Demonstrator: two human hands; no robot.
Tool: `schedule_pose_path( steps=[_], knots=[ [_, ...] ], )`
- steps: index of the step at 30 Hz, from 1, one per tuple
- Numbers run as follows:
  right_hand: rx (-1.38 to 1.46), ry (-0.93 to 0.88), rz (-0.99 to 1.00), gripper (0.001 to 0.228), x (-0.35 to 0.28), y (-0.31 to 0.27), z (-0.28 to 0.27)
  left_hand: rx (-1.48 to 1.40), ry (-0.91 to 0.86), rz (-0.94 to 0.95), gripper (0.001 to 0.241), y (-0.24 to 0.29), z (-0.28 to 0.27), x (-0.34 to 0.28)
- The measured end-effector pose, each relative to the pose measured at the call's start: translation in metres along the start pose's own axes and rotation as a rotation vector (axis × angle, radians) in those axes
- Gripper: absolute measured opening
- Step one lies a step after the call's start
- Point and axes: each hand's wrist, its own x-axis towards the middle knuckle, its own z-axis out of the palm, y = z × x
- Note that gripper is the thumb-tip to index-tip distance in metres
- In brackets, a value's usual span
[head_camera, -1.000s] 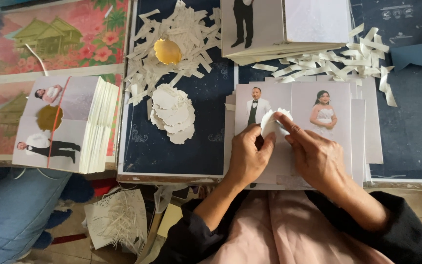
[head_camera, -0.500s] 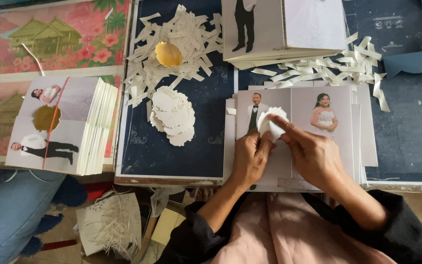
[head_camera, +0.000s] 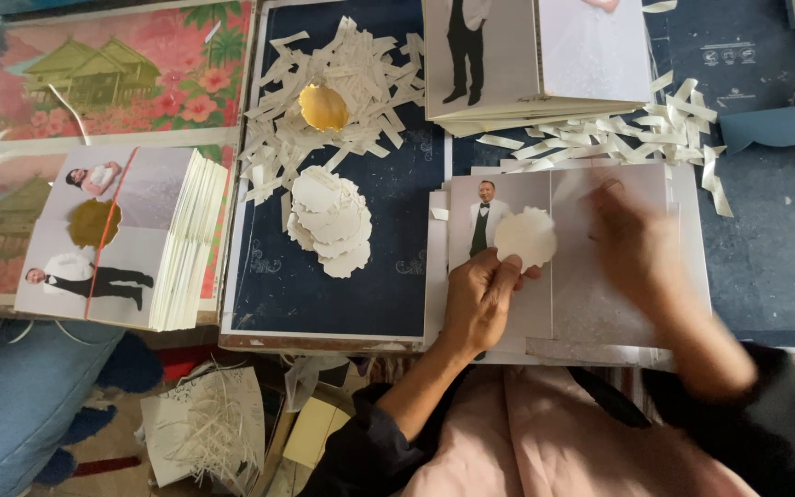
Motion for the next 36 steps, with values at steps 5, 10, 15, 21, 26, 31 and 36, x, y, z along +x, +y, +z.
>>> schedule_pose_path(
  steps=[5, 10, 15, 21, 26, 31, 36],
  knots=[
    [-0.142, 0.082, 0.164, 0.069, 0.013, -0.016, -0.055, 0.016, 0.017, 0.065, 0.037, -0.006, 0.000, 0.000],
    [-0.211, -0.169, -0.430, 0.057, -0.019, -0.066, -0.034, 0.131, -0.046, 0.017, 0.027, 0.009, -0.001, -0.003],
    [0.423, 0.151, -0.403, 0.008, -0.023, -0.067, -0.033, 0.124, -0.009, 0.080, 0.034, 0.022, -0.006, -0.002],
    [0.868, -0.053, 0.442, 0.036, -0.020, -0.051, -0.028, 0.329, 0.011, 0.147, 0.041, 0.009, 0.003, 0.005],
    [0.801, -0.099, 0.529, 0.018, -0.021, -0.051, -0.027, 0.406, 0.073, 0.217, 0.029, 0.001, 0.007, 0.009],
    [0.887, -0.008, 0.440, 0.011, -0.025, -0.053, -0.025, 0.355, 0.144, 0.217, 0.026, -0.002, 0.008, 0.013],
    [1.164, -0.007, 0.449, 0.027, -0.026, -0.053, -0.031, 0.465, 0.102, 0.290, 0.029, 0.021, 0.002, 0.008]
  ],
)
